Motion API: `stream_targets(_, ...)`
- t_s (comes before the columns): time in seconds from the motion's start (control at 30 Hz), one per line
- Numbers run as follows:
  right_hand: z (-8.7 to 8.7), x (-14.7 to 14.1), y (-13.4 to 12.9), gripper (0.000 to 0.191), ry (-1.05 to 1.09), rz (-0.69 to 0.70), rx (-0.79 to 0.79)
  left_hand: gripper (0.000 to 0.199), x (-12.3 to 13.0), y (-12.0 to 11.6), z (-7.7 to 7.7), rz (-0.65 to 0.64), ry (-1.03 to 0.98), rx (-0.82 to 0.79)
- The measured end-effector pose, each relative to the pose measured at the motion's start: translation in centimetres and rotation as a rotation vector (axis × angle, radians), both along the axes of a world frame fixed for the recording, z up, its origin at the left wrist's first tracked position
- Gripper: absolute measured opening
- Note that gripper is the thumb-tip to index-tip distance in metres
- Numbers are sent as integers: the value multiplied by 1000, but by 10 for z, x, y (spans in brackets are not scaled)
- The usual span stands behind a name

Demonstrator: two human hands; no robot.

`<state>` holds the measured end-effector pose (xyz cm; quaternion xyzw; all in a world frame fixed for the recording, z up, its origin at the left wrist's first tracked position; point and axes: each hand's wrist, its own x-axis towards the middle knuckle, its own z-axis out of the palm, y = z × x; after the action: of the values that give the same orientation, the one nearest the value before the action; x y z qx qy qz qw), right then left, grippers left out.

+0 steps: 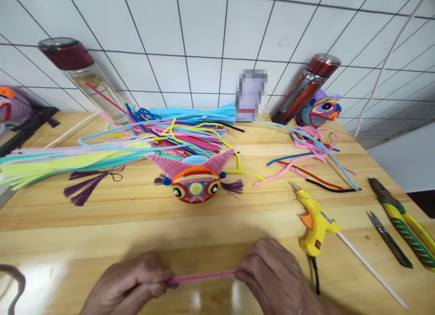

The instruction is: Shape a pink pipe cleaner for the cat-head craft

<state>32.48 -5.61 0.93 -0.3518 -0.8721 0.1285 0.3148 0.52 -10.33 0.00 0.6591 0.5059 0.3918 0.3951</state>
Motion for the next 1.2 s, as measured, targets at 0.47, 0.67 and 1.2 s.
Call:
stream_targets(0.47, 5, -7, 0, 24, 8, 5, 63, 37, 4, 0, -4, 279, -177, -416)
stream_targets(0.67, 1, -7, 0, 21, 6, 23, 19, 34, 7, 0, 1, 367, -249, -451)
stream_targets(1.2, -1, -1, -2, 16, -27, 128, -14, 22, 10, 7, 2, 26, -170, -307)
